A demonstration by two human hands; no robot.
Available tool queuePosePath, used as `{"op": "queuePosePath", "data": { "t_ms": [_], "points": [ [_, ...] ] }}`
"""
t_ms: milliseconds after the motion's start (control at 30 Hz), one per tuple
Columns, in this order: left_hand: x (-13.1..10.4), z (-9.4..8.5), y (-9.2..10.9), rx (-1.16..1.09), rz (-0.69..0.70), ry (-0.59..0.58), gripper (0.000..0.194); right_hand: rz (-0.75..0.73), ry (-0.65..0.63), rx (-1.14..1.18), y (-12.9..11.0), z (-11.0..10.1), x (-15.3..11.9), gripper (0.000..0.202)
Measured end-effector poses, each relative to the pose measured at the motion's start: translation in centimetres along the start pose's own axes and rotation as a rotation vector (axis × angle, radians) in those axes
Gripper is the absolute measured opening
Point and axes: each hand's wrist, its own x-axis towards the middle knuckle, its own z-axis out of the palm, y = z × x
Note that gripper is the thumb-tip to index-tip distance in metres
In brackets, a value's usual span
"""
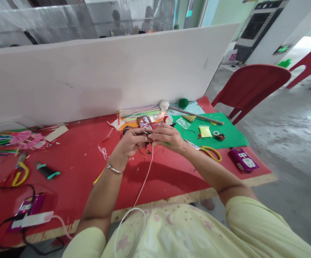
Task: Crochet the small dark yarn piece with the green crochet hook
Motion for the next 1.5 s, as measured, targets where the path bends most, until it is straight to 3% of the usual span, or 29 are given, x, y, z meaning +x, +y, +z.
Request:
{"op": "queuePosePath", "data": {
  "t_ms": [200, 333, 433, 533, 667, 800, 967, 1333, 1500],
  "points": [
    [0.4, -0.7, -0.6, 0.225, 0.066, 0.075, 0.032, 0.121, -0.195, 0.07, -0.9, -2.3, 1.8, 0.023],
    [0.3, -0.9, -0.8, 0.51, 0.155, 0.007, 0.018, 0.449, -0.25, 0.308, -1.7, -3.7, 3.0, 0.035],
    [0.1, -0.8, -0.8, 0.505, 0.136, -0.059, 0.023, 0.787, -0.173, 0.601, -1.4, -3.8, 3.0, 0.042],
    [-0.1, -0.3, -1.0, 0.378, 0.072, -0.083, 0.027, 1.067, -0.041, 0.921, -0.8, -2.5, 2.1, 0.043],
    [0.0, 0.4, -1.4, 0.199, 0.056, -0.04, 0.025, 1.297, 0.109, 1.308, -0.6, 0.0, 0.6, 0.036],
    [-0.1, 0.5, -1.6, 0.119, 0.118, -0.021, 0.028, 1.339, 0.267, 1.479, -0.9, 1.2, -0.2, 0.032],
    [-0.4, -0.1, -1.1, 0.05, 0.046, -0.094, 0.029, 1.34, 0.305, 1.499, -0.8, 0.8, -0.1, 0.029],
    [-0.2, 0.2, -0.8, 0.104, -0.091, -0.059, 0.025, 1.233, 0.217, 1.295, -0.6, -0.1, -0.2, 0.039],
    [-0.4, 0.2, -0.5, 0.189, -0.097, -0.035, 0.027, 0.999, -0.015, 0.969, -0.4, -2.3, 0.9, 0.042]
  ]
}}
